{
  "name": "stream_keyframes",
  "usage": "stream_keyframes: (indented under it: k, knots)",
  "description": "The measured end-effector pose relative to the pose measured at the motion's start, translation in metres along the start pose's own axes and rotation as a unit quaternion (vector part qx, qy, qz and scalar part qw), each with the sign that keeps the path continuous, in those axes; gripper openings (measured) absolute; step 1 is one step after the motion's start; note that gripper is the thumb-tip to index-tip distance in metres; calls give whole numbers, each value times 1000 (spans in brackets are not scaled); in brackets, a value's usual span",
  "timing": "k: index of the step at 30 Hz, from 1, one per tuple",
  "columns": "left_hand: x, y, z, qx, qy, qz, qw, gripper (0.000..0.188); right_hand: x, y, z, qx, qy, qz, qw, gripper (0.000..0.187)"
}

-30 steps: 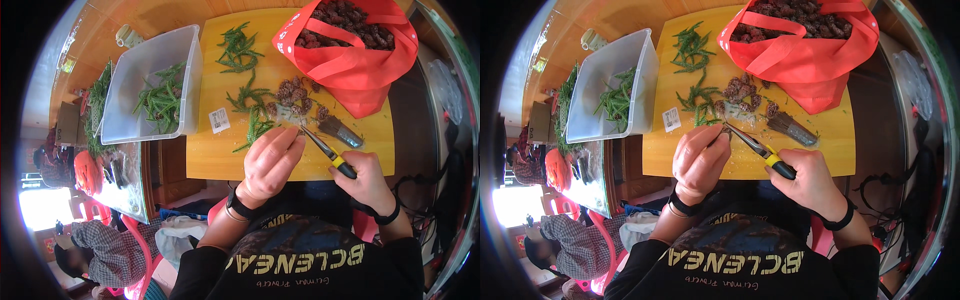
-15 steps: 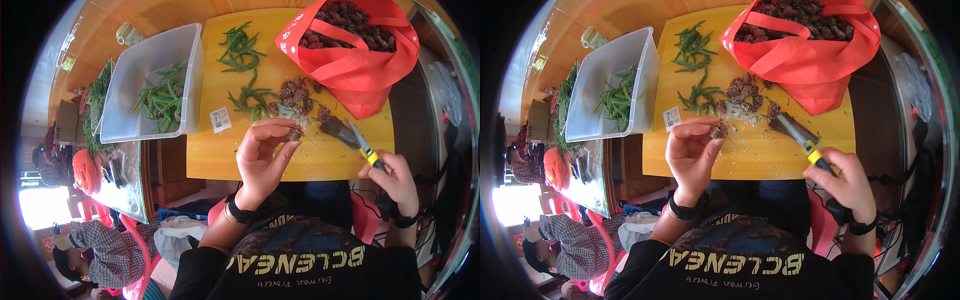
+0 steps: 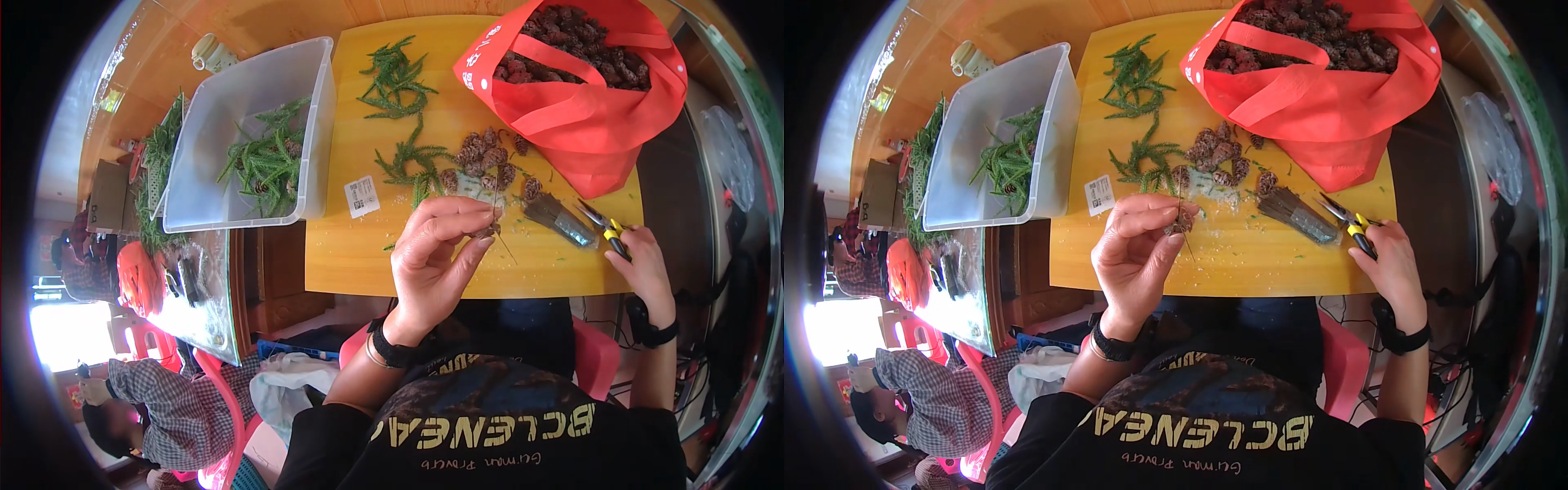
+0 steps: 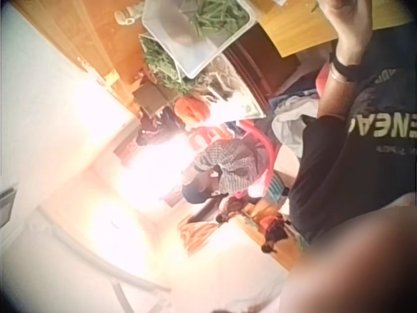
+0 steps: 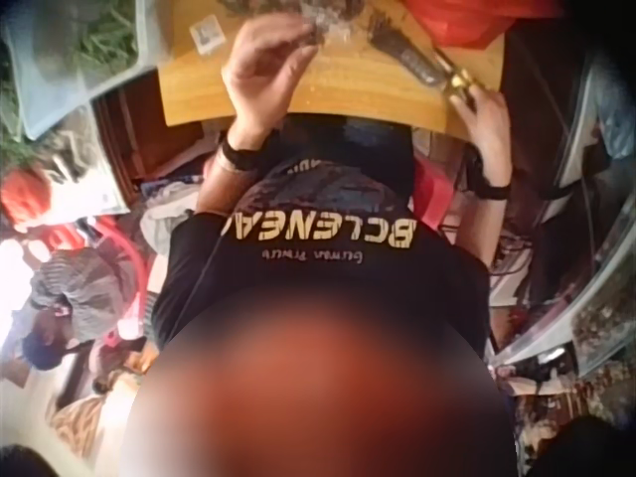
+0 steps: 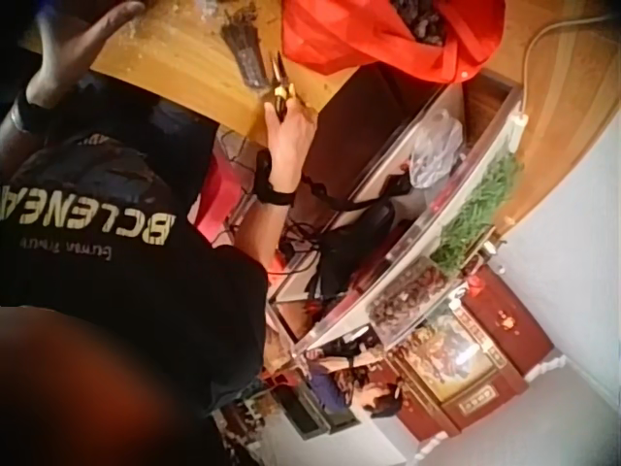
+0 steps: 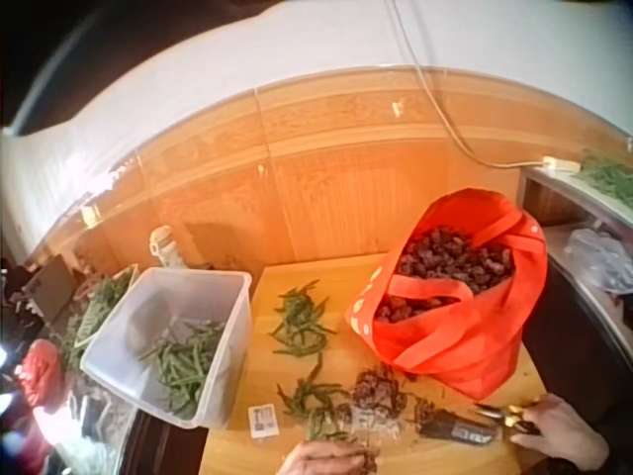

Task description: Trimming and processing small plant stems and flowers using cutters at a workbench.

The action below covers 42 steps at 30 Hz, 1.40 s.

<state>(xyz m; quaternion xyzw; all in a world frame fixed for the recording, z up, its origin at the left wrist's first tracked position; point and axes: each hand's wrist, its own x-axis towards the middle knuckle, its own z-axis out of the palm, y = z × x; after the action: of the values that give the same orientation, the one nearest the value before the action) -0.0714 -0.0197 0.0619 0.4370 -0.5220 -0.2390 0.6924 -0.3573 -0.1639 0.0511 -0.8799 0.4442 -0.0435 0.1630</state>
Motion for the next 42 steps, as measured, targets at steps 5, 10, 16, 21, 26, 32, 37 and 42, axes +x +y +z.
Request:
stream_keyframes:
  k: [5, 10, 16, 21, 26, 32, 37, 42]
  knots:
    - [2, 0, 3, -63, 7, 3, 998, 21, 1, 12, 10, -20, 30, -26, 999, 27]
    - [1, 0, 2, -42, 6, 6, 999, 20, 2, 18, 16, -8, 28, -38, 999, 29]
    - [0, 0, 5, -77, 23, -13, 997, 22, 4, -3, -5, -24, -30, 42, 998, 24]
    - [-4, 2, 7, -145, 29, -56, 987, 27, 12, -59, -30, 118, 78, -40, 989, 16]
    - [-4, 7, 12, -184, 35, -92, 978, 31, 22, -110, -43, 264, 77, -196, 941, 15]
    - [-5, 14, 12, -154, 17, -128, 980, 41, 34, -143, -38, 345, 46, -240, 906, 24]
    - [-4, 9, 9, -63, 12, -59, 996, 28, 38, -152, -30, 406, 4, -219, 887, 22]
    - [-1, 8, 10, -74, 18, -40, 996, 24, 38, -155, -24, 516, -45, -204, 831, 11]
